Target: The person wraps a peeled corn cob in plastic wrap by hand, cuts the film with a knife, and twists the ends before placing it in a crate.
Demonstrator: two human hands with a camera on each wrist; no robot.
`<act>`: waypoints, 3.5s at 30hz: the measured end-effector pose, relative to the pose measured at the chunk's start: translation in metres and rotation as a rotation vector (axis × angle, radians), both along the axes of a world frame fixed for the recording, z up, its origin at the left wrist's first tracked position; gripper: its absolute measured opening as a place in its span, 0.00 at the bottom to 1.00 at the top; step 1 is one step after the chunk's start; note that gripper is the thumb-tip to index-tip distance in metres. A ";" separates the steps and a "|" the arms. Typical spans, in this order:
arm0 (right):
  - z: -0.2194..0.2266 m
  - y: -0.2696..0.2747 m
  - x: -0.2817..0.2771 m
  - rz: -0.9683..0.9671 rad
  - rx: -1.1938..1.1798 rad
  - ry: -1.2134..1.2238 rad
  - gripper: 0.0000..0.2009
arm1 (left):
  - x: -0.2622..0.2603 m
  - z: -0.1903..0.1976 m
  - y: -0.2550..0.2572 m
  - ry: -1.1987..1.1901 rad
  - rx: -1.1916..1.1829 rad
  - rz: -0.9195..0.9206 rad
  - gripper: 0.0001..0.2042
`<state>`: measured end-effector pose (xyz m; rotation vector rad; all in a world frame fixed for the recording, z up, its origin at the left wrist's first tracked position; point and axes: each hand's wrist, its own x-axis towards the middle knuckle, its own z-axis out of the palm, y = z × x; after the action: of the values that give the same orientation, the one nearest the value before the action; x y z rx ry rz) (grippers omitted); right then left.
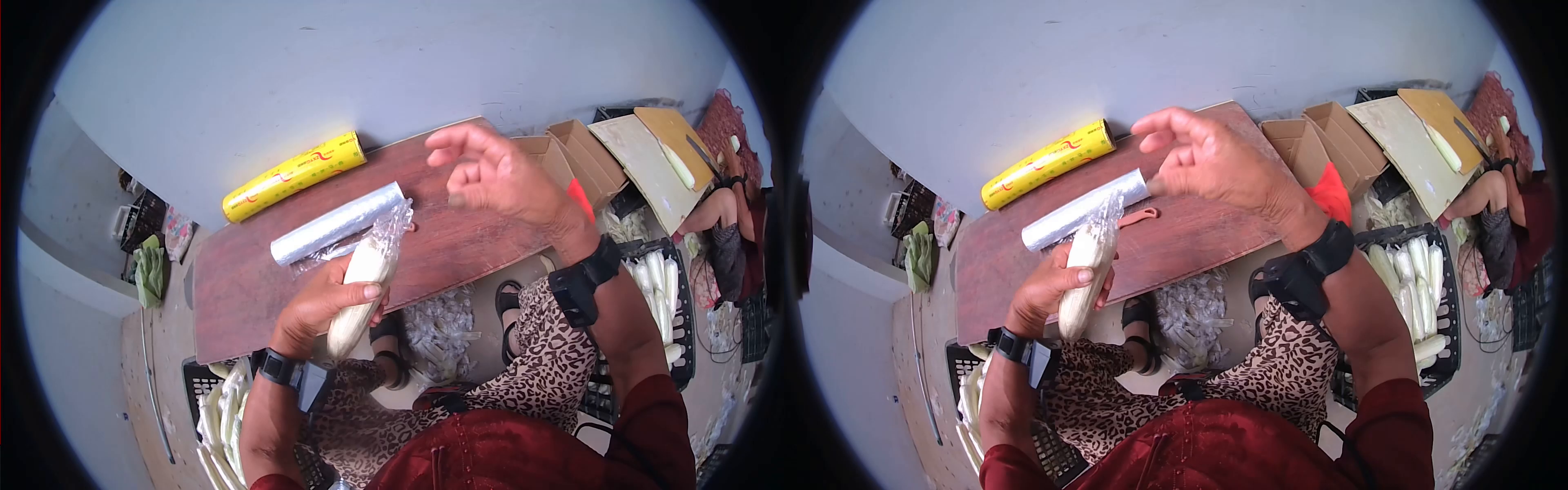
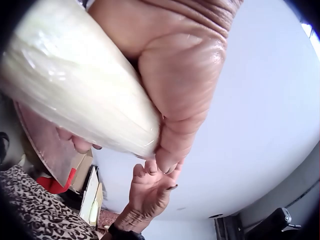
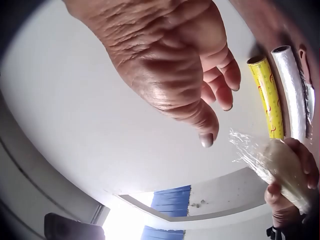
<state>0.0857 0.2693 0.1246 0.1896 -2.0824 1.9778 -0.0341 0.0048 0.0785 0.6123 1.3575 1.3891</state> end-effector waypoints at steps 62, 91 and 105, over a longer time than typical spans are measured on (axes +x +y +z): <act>-0.047 -0.031 -0.024 -0.130 0.315 -0.268 0.04 | 0.018 -0.003 0.025 0.869 -0.036 0.128 0.31; -0.038 -0.022 -0.024 0.131 -0.503 -0.261 0.09 | 0.005 -0.012 0.023 -0.158 0.272 0.039 0.31; -0.029 -0.026 -0.019 0.074 -0.193 -0.258 0.09 | 0.008 -0.009 0.028 -0.029 0.153 0.081 0.33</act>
<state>0.0666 0.2429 0.0955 -0.0292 -2.0387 2.3409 -0.0257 0.0324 0.0697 0.6417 1.2730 1.5722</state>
